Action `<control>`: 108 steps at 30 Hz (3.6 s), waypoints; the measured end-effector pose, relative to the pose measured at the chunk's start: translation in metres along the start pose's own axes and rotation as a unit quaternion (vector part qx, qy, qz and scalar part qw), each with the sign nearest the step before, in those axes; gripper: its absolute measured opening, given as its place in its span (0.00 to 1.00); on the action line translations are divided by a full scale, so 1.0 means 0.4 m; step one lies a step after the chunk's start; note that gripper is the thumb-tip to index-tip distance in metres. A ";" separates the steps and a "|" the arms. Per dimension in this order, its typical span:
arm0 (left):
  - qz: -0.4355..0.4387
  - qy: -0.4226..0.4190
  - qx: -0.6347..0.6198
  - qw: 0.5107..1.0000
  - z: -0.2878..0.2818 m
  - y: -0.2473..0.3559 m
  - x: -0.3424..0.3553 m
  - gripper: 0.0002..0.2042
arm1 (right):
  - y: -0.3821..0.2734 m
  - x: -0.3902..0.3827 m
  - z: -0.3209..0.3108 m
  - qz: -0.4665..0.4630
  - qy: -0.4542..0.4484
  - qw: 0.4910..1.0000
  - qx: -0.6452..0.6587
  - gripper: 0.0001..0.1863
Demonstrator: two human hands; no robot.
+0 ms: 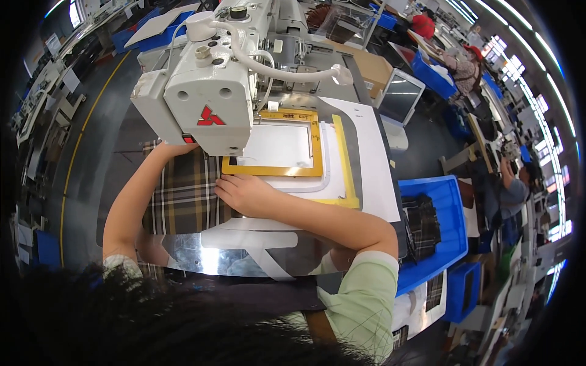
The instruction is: Attaching brand labels to plaid leather components using a programmable sewing machine.
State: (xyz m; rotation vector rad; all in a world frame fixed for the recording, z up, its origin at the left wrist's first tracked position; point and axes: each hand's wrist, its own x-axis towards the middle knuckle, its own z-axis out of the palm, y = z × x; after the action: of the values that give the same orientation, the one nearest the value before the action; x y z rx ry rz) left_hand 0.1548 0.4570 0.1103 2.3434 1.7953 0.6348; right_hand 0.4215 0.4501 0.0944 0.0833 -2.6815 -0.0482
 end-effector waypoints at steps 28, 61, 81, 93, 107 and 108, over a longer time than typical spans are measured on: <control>-0.030 0.217 -0.099 0.971 0.097 0.002 -0.003 0.10 | 0.193 -0.344 -0.169 0.488 0.121 0.864 0.026 0.10; 0.140 -0.005 0.046 0.989 0.054 0.346 -0.191 0.25 | -0.037 -0.290 -0.169 0.301 0.061 0.952 -0.006 0.11; 0.132 0.013 0.023 0.991 0.055 0.331 -0.196 0.21 | -0.047 -0.287 -0.178 0.291 0.048 0.954 -0.045 0.12; 0.132 0.017 0.036 0.990 0.058 0.337 -0.214 0.19 | -0.071 -0.292 -0.162 0.273 0.045 0.958 -0.072 0.12; 0.200 0.008 -0.038 0.979 0.088 0.303 -0.198 0.18 | 0.069 -0.753 -0.412 0.658 0.384 0.637 -0.114 0.12; 0.209 0.009 -0.042 0.977 0.092 0.302 -0.193 0.18 | 0.076 -0.898 -0.408 0.720 0.365 0.575 -0.130 0.15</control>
State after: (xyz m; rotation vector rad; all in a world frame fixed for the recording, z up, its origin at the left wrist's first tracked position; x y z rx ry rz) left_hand 0.2614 0.3548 0.0991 2.6810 1.2532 0.7627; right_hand 0.8140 0.5010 0.0837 -1.7082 -1.2000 0.0911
